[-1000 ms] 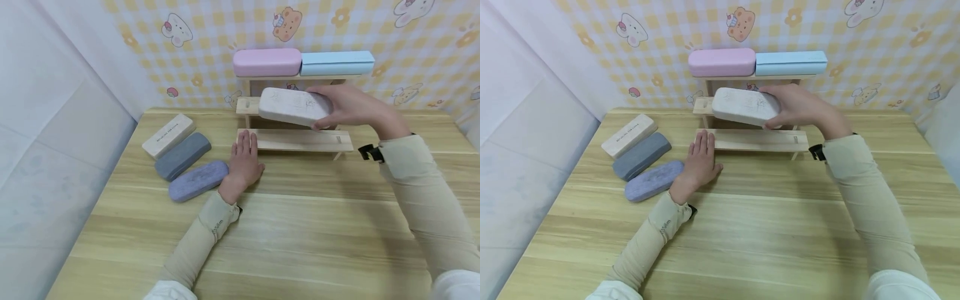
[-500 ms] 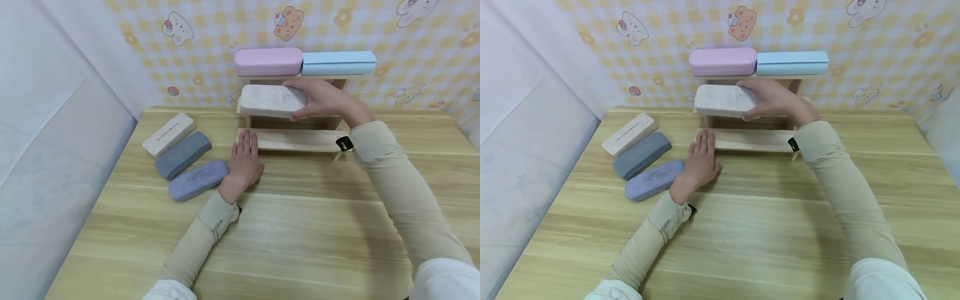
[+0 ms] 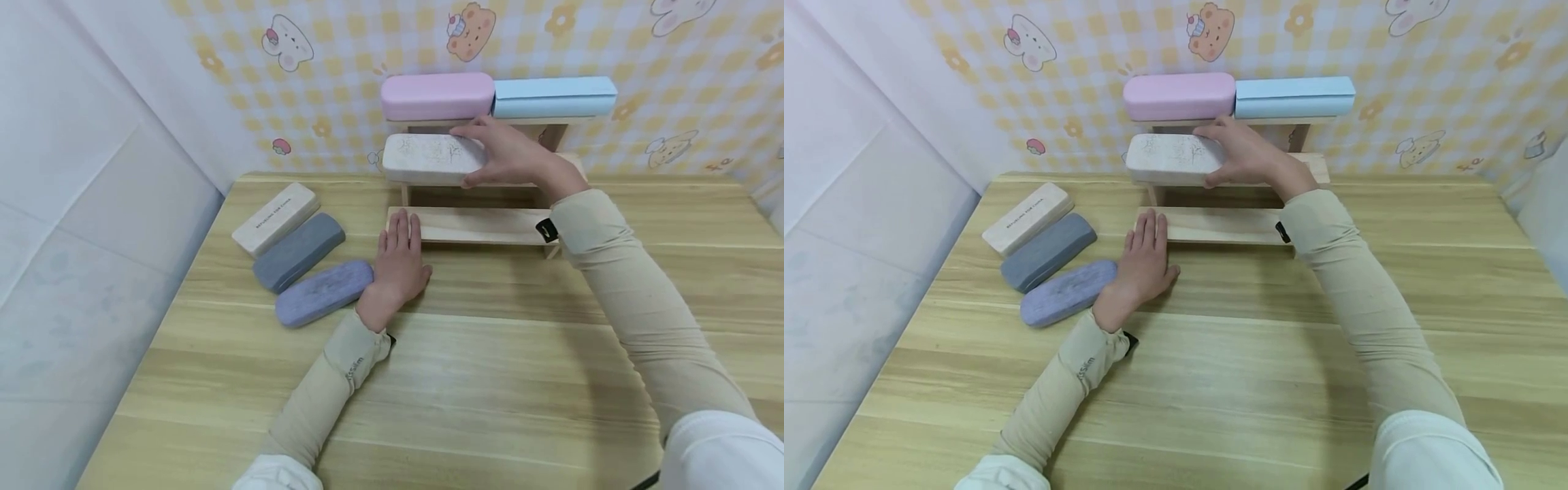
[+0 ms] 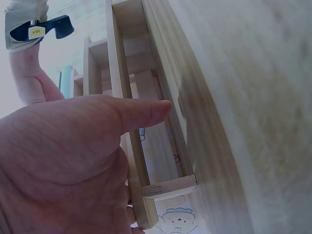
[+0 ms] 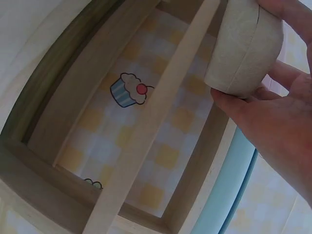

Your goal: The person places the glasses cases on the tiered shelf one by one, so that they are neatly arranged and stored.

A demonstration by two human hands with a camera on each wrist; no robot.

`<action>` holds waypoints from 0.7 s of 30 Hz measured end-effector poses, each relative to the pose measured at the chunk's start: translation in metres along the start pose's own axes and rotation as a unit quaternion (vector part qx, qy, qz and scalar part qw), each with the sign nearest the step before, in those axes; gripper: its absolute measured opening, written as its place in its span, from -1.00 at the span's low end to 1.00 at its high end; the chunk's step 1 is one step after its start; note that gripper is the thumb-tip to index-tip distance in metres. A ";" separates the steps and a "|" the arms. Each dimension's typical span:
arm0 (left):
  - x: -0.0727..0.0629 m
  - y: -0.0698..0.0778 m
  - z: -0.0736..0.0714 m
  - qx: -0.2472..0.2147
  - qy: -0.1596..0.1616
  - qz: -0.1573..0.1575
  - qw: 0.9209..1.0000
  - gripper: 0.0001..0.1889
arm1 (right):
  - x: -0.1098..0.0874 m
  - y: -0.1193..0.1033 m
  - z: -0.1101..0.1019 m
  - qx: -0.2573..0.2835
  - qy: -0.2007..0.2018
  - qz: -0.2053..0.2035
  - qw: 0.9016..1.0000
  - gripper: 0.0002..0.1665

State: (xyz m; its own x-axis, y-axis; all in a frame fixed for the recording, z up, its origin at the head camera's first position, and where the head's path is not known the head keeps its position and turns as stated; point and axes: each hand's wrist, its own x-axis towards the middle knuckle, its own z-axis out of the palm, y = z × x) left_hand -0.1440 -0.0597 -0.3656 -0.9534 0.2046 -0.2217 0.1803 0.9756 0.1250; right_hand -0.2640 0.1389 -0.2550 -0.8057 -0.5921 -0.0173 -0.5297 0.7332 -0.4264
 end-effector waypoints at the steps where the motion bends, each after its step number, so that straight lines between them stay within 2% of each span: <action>1: 0.000 0.000 0.000 0.000 0.001 0.001 1.000 -0.06 | 0.000 0.001 0.000 0.000 -0.002 0.000 1.000 0.09; 14: -0.001 0.001 -0.001 0.005 -0.003 0.000 1.000 -0.07 | 0.001 0.008 0.006 0.040 -0.020 -0.025 0.999 -0.05; 21: 0.000 0.000 -0.002 0.008 -0.008 0.000 1.000 -0.07 | 0.005 0.010 0.007 0.034 -0.018 -0.031 0.999 -0.09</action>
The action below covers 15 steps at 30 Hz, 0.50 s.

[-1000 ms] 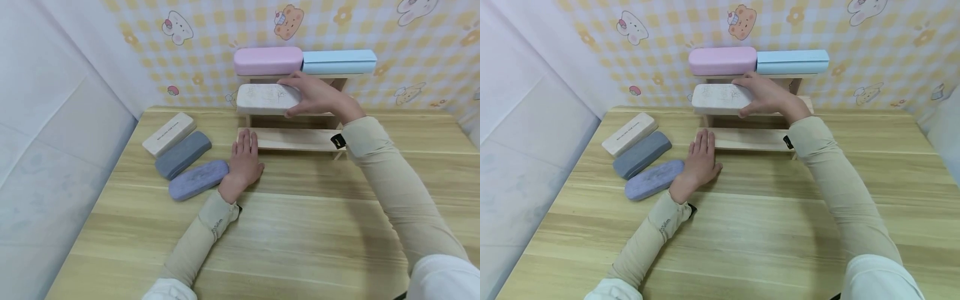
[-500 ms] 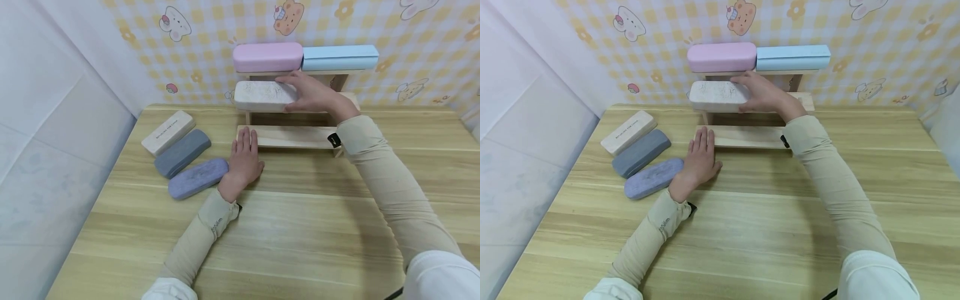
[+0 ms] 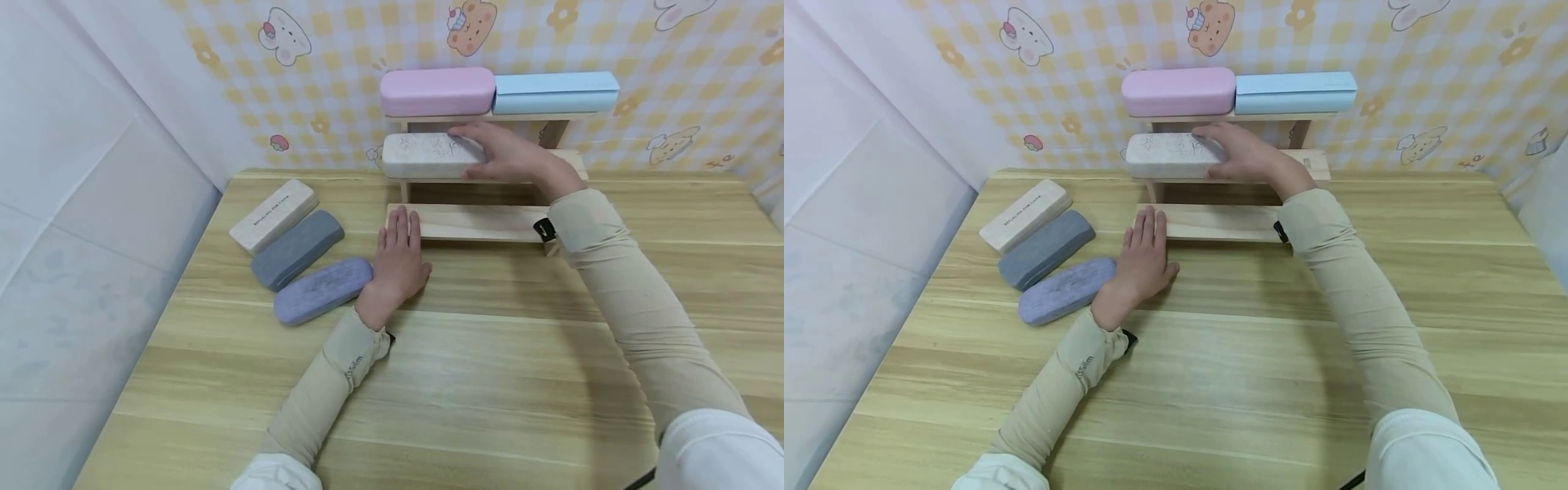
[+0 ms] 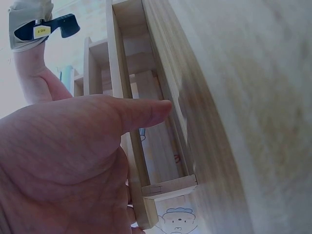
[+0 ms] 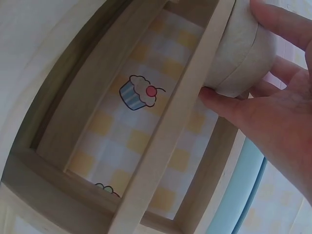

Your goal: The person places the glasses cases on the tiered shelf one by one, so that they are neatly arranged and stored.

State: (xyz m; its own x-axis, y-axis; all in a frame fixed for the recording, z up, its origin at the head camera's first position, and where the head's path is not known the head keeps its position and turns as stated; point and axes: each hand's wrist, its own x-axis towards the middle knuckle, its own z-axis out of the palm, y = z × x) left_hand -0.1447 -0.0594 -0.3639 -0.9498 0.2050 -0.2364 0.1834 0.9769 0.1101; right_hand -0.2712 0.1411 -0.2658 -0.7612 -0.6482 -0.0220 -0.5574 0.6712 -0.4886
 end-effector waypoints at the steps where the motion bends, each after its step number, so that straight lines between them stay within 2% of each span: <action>1: 0.000 0.000 0.000 0.000 -0.002 0.000 1.000 -0.07 | 0.000 0.000 0.000 -0.001 0.001 -0.001 1.000 -0.09; 15: -0.001 0.001 -0.001 0.000 0.001 0.002 1.000 -0.07 | -0.002 0.003 0.005 0.006 0.026 0.002 1.000 -0.12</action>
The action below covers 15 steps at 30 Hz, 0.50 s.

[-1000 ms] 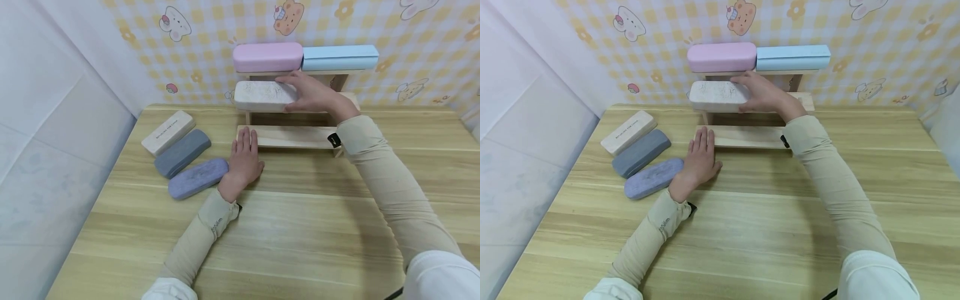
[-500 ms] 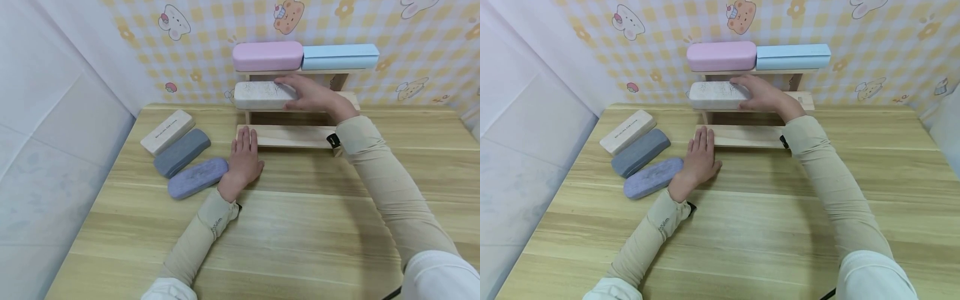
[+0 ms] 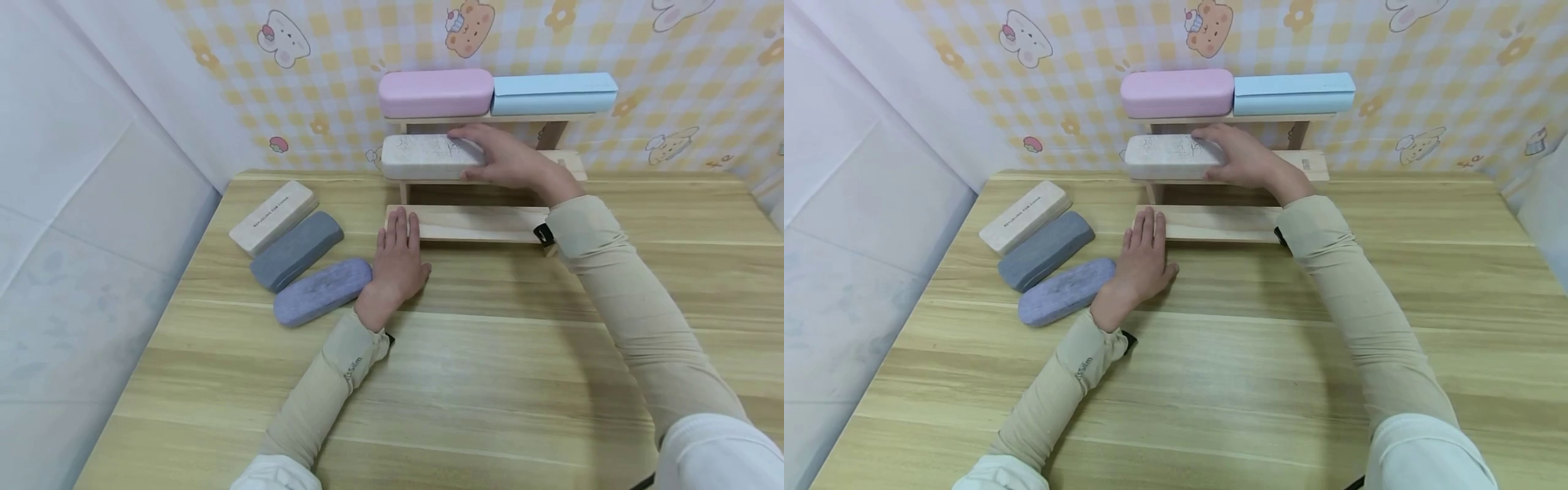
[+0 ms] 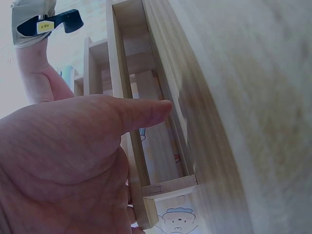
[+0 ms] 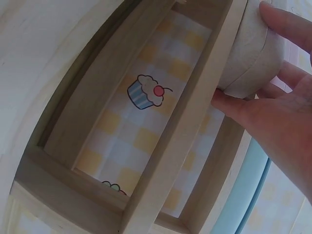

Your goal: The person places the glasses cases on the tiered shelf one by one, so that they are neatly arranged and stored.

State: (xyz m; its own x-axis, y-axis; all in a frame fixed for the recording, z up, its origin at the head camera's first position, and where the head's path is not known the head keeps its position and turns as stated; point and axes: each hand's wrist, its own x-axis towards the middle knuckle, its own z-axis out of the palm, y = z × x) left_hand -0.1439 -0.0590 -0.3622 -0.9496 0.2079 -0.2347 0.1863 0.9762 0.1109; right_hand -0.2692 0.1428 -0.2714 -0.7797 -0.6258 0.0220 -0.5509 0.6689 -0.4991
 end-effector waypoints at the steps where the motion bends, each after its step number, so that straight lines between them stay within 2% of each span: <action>1: 0.000 0.000 0.000 -0.001 0.001 0.000 1.000 -0.07 | 0.000 0.000 0.001 0.001 0.001 0.000 1.000 -0.13; 7: -0.001 -0.002 0.002 -0.004 0.002 0.000 1.000 -0.07 | -0.002 -0.003 0.004 0.004 0.010 0.012 1.000 -0.14; 12: 0.000 -0.002 0.002 -0.006 0.001 -0.001 1.000 -0.07 | -0.011 0.001 0.011 -0.001 0.049 0.004 0.999 -0.18; 15: 0.000 -0.002 0.001 -0.009 0.001 0.000 1.000 -0.07 | -0.025 0.006 0.013 0.006 0.081 0.007 0.997 -0.17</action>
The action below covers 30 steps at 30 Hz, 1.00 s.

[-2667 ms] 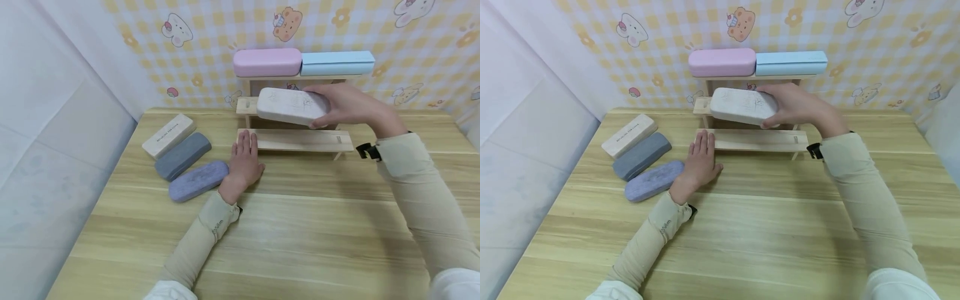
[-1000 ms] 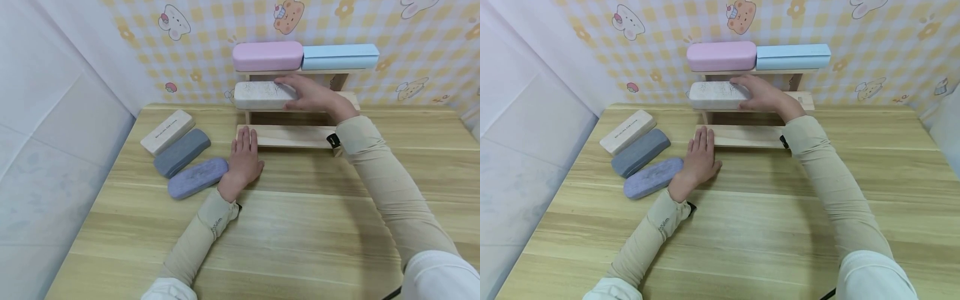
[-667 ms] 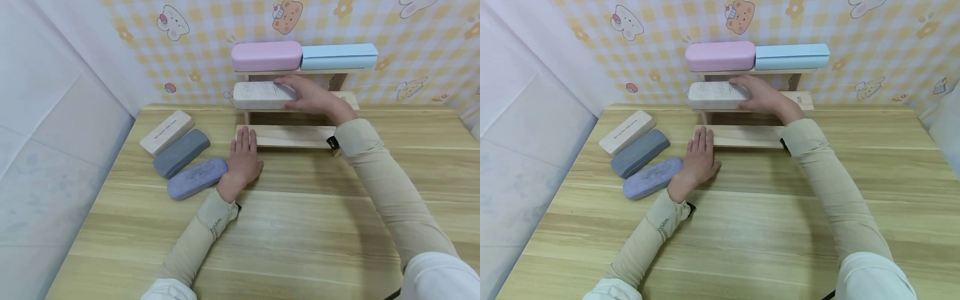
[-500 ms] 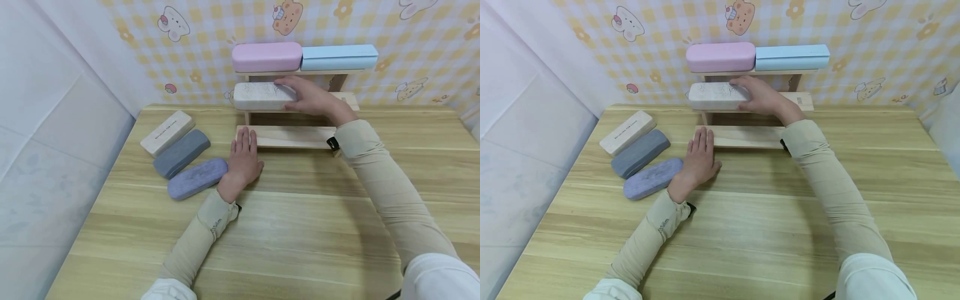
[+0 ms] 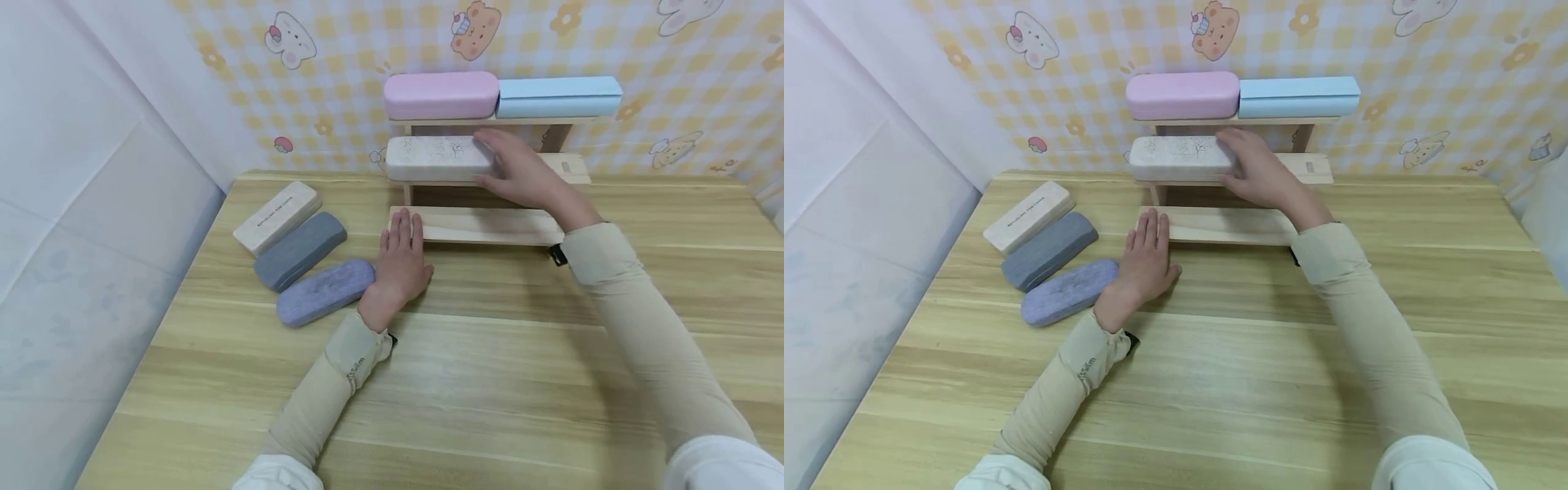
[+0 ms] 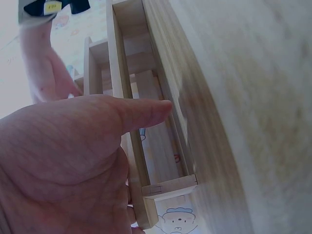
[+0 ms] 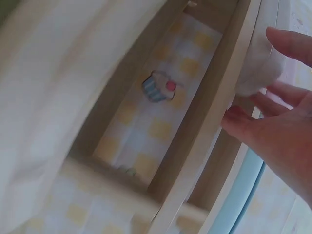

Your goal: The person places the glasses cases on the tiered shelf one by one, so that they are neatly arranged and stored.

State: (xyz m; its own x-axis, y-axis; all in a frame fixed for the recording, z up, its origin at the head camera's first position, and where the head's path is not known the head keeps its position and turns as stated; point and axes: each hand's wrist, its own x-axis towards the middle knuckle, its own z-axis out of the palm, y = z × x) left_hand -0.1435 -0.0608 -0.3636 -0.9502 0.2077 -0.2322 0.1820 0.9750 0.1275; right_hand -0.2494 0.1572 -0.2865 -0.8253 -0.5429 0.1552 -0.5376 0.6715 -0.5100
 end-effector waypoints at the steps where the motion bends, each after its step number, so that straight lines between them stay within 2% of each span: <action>1: 0.000 0.001 0.000 0.000 0.000 0.000 1.000 -0.07 | -0.007 0.003 -0.001 0.007 0.010 0.007 1.000 -0.16; 5: 0.000 0.003 -0.001 0.003 0.002 0.000 1.000 -0.08 | -0.037 0.015 -0.010 0.052 0.041 0.049 0.997 -0.14; 7: 0.000 0.004 -0.001 0.005 0.002 0.001 1.000 -0.08 | -0.054 0.022 -0.014 0.086 0.049 0.084 0.992 -0.15; 9: 0.000 0.004 -0.001 0.004 -0.001 0.002 1.000 -0.09 | -0.069 0.029 -0.016 0.125 0.065 0.124 0.982 -0.20; 13: 0.000 0.003 -0.001 -0.001 -0.008 0.000 1.000 -0.08 | -0.091 0.041 -0.018 0.185 0.113 0.199 0.956 -0.26; 15: 0.000 0.002 -0.001 -0.001 -0.011 -0.003 1.000 -0.08 | -0.099 0.046 -0.018 0.192 0.130 0.220 0.948 -0.25; 17: 0.000 0.001 -0.001 -0.001 -0.014 -0.005 1.000 -0.07 | -0.106 0.052 -0.018 0.194 0.132 0.232 0.944 -0.22; 20: 0.000 0.001 -0.001 -0.001 -0.016 -0.005 1.000 -0.07 | -0.114 0.060 -0.017 0.194 0.105 0.251 0.943 -0.17; 24: 0.000 0.001 -0.001 -0.001 -0.012 -0.001 1.000 -0.07 | -0.120 0.069 -0.013 0.190 0.038 0.269 0.943 -0.09; 30: 0.001 0.002 0.000 0.001 -0.002 0.002 1.000 -0.07 | -0.123 0.074 -0.002 0.221 -0.035 0.262 0.939 -0.01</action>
State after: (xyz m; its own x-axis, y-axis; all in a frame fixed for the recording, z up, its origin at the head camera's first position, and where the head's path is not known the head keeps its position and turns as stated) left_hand -0.1438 -0.0592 -0.3635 -0.9482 0.2125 -0.2359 0.1870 0.9743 0.1259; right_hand -0.1878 0.2750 -0.3415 -0.9344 -0.2391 -0.2639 0.0765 0.5891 -0.8045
